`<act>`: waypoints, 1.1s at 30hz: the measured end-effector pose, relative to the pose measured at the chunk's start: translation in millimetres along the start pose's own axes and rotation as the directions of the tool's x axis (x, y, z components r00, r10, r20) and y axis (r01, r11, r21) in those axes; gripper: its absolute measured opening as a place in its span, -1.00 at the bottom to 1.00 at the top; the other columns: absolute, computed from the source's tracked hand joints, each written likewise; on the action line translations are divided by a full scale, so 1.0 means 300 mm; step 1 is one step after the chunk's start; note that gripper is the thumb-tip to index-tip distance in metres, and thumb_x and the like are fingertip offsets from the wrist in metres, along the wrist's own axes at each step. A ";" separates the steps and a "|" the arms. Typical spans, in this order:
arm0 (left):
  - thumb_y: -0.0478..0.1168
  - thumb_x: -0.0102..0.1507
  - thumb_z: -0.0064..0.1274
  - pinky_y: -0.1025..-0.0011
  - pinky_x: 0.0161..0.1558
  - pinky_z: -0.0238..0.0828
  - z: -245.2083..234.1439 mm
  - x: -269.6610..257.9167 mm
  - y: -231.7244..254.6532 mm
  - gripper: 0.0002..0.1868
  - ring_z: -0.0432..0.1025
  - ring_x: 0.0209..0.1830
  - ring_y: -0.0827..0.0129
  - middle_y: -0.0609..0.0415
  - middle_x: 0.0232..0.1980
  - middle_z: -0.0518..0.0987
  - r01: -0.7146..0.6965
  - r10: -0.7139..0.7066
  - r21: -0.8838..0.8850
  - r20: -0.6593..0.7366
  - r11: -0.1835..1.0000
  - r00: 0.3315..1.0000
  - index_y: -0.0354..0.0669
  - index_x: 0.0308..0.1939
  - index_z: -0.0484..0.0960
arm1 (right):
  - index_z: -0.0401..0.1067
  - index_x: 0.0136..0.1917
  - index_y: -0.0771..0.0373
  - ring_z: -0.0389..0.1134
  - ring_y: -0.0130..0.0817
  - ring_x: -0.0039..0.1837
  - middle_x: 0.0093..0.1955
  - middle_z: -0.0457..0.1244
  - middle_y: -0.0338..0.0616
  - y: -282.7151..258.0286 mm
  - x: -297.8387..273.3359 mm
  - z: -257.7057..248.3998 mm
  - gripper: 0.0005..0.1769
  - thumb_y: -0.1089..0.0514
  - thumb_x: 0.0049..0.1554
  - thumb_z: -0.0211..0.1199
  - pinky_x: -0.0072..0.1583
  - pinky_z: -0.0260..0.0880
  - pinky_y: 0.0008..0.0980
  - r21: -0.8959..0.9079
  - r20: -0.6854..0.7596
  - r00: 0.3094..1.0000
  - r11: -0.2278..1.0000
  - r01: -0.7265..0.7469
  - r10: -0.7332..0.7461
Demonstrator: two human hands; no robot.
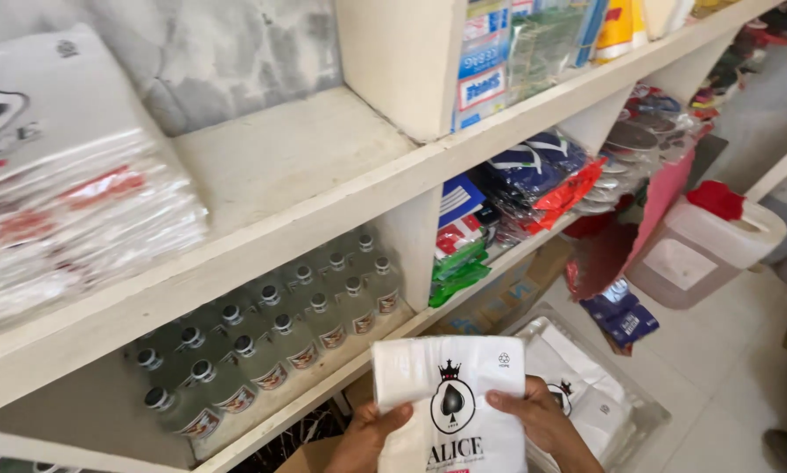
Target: The person repeatedly picks up stacks of white plastic bags from a crate on the floor and places them onto a shelf. The person arranges the bags neatly on the shelf next to rows of glass bottles.
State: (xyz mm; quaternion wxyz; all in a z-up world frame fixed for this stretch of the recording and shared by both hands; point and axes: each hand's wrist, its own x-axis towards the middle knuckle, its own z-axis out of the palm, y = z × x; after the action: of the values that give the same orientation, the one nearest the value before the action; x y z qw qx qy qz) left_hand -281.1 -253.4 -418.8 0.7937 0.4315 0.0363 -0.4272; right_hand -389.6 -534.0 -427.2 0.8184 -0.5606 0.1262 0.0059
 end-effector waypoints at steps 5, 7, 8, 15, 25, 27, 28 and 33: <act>-0.30 0.24 0.19 0.24 -0.09 0.61 -0.094 0.016 0.012 -0.72 0.65 -0.19 0.24 -0.11 -0.12 0.78 -0.060 0.065 0.064 -0.081 0.996 0.995 -0.32 0.01 0.74 | 0.54 0.12 0.51 0.51 -0.21 -0.01 0.00 0.49 0.08 -0.041 0.025 0.070 -0.63 0.28 0.06 0.36 0.05 0.55 -0.18 0.015 -0.056 0.996 0.997 0.072 -0.071; -0.31 0.23 0.18 0.23 -0.11 0.61 -0.069 -0.014 0.045 -0.72 0.65 -0.20 0.24 -0.11 -0.12 0.77 -0.072 0.076 0.038 -0.124 0.997 0.989 -0.29 0.01 0.73 | 0.53 0.12 0.50 0.51 -0.20 -0.04 -0.02 0.48 0.09 -0.058 0.033 0.090 -0.64 0.29 0.05 0.36 0.04 0.54 -0.16 0.010 -0.067 0.995 0.997 0.076 -0.075; -0.32 0.23 0.18 0.23 -0.11 0.62 -0.067 -0.018 0.054 -0.71 0.65 -0.19 0.25 -0.11 -0.11 0.77 -0.114 0.116 0.017 -0.113 0.993 0.987 -0.31 0.02 0.72 | 0.52 0.14 0.50 0.50 -0.20 -0.03 -0.01 0.48 0.10 -0.070 0.038 0.099 -0.63 0.29 0.06 0.36 0.04 0.53 -0.16 0.010 -0.102 0.991 0.996 0.084 -0.082; -0.29 0.23 0.15 0.18 -0.14 0.66 -0.062 -0.090 0.186 -0.67 0.66 -0.18 0.19 -0.15 -0.08 0.76 -0.146 0.150 0.050 -0.086 0.988 0.985 -0.33 0.06 0.68 | 0.41 0.38 0.28 0.51 -0.35 0.09 0.10 0.48 -0.03 -0.186 0.000 0.210 -0.38 0.27 0.02 0.33 0.16 0.53 -0.32 -0.109 0.114 0.993 0.994 0.011 0.002; -0.43 0.11 0.14 0.29 0.07 0.61 0.005 -0.253 0.399 -0.45 0.66 0.02 0.27 -0.08 0.07 0.74 -0.235 0.266 0.283 -0.075 0.930 0.961 -0.18 0.20 0.52 | 0.48 0.27 0.44 0.49 -0.38 0.00 0.04 0.49 0.04 -0.217 0.116 0.249 -0.51 0.34 0.06 0.36 0.08 0.51 -0.36 -0.197 0.098 0.986 0.969 0.149 -0.132; -0.47 0.16 0.12 0.34 0.11 0.55 -0.033 -0.256 0.407 -0.46 0.63 0.08 0.26 -0.13 0.13 0.72 -0.275 0.309 0.339 -0.048 0.899 0.950 -0.27 0.25 0.50 | 0.48 0.26 0.44 0.48 -0.42 0.01 0.06 0.49 0.01 -0.258 0.111 0.293 -0.53 0.33 0.07 0.34 0.09 0.48 -0.39 -0.174 0.136 0.981 0.971 0.164 -0.141; -0.47 0.16 0.12 0.34 0.11 0.55 -0.044 -0.261 0.408 -0.46 0.63 0.08 0.26 -0.13 0.13 0.72 -0.282 0.317 0.341 -0.049 0.896 0.947 -0.27 0.25 0.50 | 0.48 0.26 0.44 0.48 -0.42 0.01 0.06 0.49 0.01 -0.261 0.120 0.300 -0.53 0.33 0.07 0.34 0.09 0.48 -0.39 -0.174 0.144 0.979 0.970 0.170 -0.146; -0.41 0.21 0.16 0.29 0.09 0.53 -0.088 -0.288 0.403 -0.64 0.59 0.04 0.17 -0.09 0.02 0.77 -0.448 0.595 0.610 -0.047 0.654 0.803 -0.24 0.11 0.66 | 0.54 0.21 0.43 0.47 -0.41 0.02 0.04 0.48 0.01 -0.250 0.176 0.313 -0.61 0.34 0.09 0.35 0.07 0.47 -0.40 -0.165 0.204 0.932 0.928 0.334 -0.299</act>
State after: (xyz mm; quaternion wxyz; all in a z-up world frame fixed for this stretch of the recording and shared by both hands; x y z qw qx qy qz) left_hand -241.7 -146.9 -319.4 0.7053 0.6889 -0.1229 -0.1132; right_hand -308.4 -482.4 -337.8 0.7568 -0.6492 -0.0399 -0.0646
